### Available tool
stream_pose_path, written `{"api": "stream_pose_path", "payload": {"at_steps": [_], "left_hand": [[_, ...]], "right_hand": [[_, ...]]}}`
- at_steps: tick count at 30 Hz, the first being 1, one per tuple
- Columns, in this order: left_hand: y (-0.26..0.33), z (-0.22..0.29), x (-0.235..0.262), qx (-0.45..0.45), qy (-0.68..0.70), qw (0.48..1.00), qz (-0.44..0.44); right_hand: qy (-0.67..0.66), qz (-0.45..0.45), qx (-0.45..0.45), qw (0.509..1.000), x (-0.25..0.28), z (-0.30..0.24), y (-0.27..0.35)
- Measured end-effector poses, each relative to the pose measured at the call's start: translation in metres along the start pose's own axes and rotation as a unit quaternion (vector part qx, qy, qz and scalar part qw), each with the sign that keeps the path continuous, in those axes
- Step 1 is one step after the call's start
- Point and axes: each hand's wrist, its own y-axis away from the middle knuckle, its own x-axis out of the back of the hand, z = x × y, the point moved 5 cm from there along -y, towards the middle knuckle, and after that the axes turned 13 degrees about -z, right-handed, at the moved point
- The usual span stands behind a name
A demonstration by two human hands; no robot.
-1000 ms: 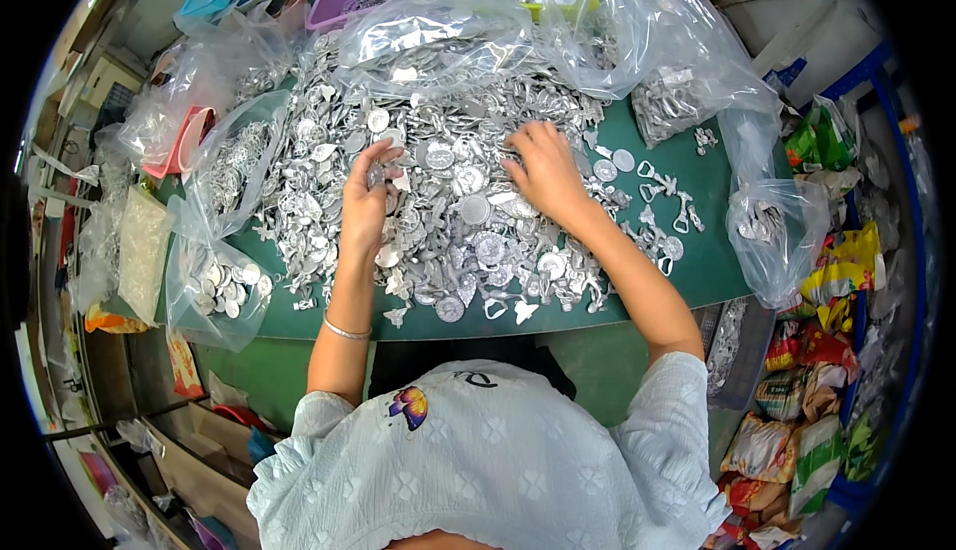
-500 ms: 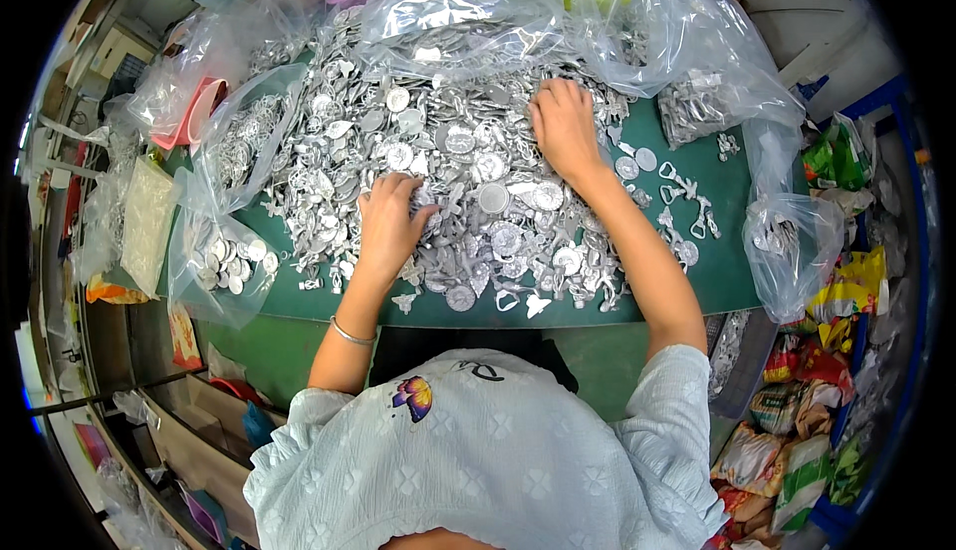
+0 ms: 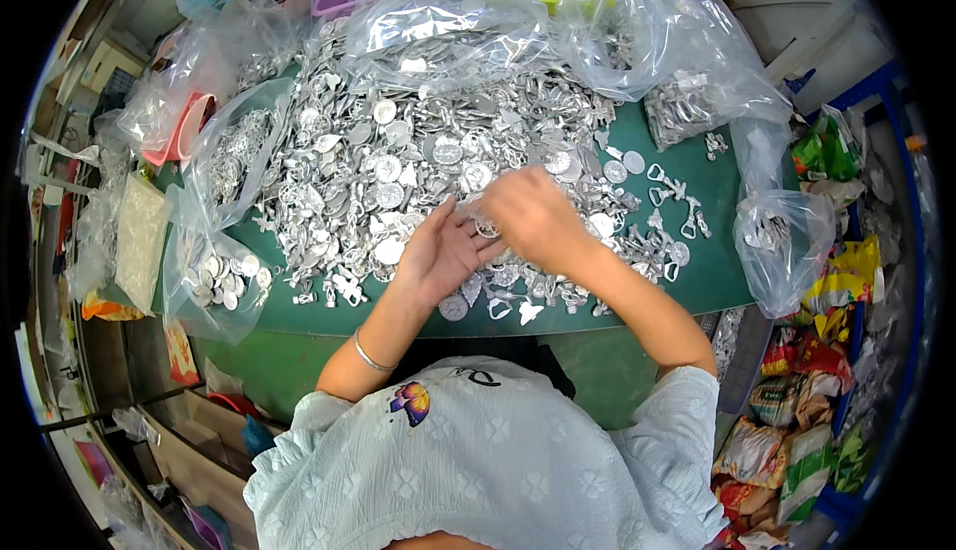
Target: The person sorts small silver metal parts from a large pile on a green table by hand, stacking circular components and placing sorted items into plastic bags.
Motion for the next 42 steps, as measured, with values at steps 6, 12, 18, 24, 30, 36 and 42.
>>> {"api": "stream_pose_path", "payload": {"at_steps": [6,12,18,24,30,36,42], "left_hand": [[-0.001,-0.012,0.037,0.031,0.014,0.997,-0.066],[0.011,-0.026,0.024,0.037,0.071,0.997,-0.007],[0.017,-0.025,0.028,-0.023,0.107,0.994,0.004],[0.012,-0.031,0.039,-0.009,0.172,0.983,-0.068],[0.027,-0.028,0.017,-0.039,0.187,0.979,0.077],[0.028,-0.032,0.032,-0.017,0.195,0.980,0.029],[0.026,-0.032,0.042,-0.022,0.178,0.984,0.006]], "right_hand": [[-0.118,-0.008,-0.153,0.981,-0.009,0.062,-0.001],[0.035,-0.056,-0.154,0.986,-0.050,0.073,-0.029],[0.033,-0.040,-0.227,0.972,-0.052,0.082,-0.013],[0.070,-0.020,-0.242,0.967,-0.064,0.070,-0.031],[-0.011,-0.033,-0.235,0.971,-0.058,0.065,-0.022],[-0.082,-0.004,-0.221,0.972,-0.048,0.071,-0.011],[-0.238,0.005,-0.365,0.900,-0.022,0.098,0.024]]}}
